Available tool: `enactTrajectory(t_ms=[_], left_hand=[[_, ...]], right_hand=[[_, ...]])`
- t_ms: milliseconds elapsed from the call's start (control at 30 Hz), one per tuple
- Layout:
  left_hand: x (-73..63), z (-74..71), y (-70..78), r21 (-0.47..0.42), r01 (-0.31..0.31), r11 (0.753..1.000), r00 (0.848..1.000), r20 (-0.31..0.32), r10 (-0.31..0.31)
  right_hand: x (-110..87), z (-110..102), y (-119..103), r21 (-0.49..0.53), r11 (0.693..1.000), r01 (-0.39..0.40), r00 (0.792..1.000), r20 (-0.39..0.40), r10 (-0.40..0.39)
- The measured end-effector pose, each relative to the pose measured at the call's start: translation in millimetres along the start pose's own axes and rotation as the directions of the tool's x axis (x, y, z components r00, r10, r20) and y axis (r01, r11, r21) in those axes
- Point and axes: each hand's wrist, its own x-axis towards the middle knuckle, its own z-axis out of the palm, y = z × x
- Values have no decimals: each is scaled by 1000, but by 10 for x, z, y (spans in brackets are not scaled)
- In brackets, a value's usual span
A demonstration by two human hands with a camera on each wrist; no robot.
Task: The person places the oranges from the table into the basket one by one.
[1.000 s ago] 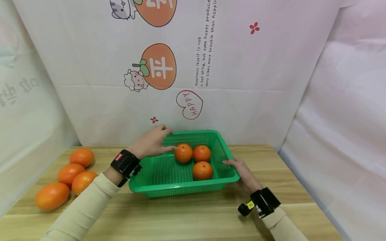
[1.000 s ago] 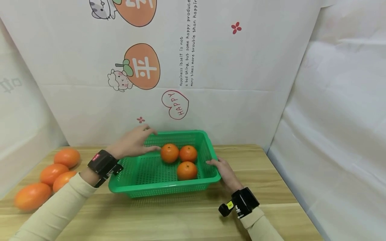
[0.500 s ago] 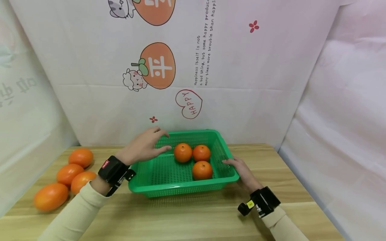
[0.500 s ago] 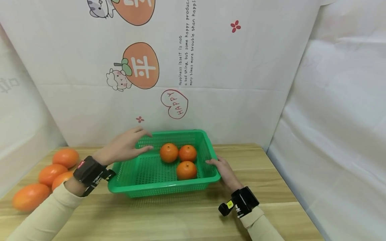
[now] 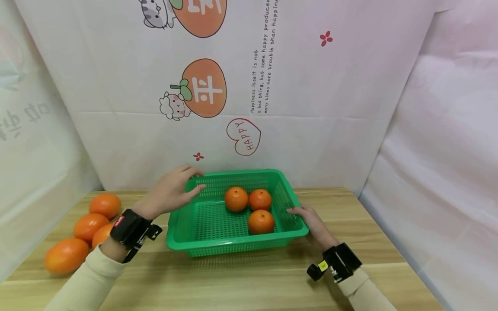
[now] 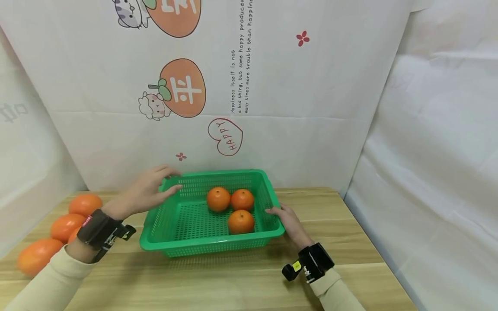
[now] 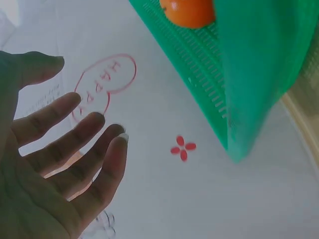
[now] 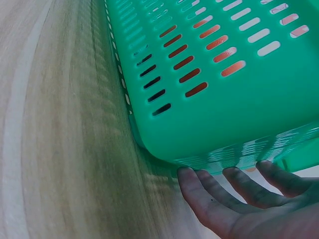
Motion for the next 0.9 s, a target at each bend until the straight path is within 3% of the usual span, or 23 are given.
enactTrajectory(t_ms=[333,667,900], left_hand=[[-367,-99,-241,-22,86,996,996,-2,-86],[-545,-222,-309,12,143,990,990,18,-143],[-666,-280,-422,57,212,976,969,118,-218]], right_hand=[[20,4,41,3,1000,-7,1000,14,7],[27,-11,23,-6,1000,-24,1000,-20,24],[41,-21,12,-14,1000,-25,1000,-13,25]])
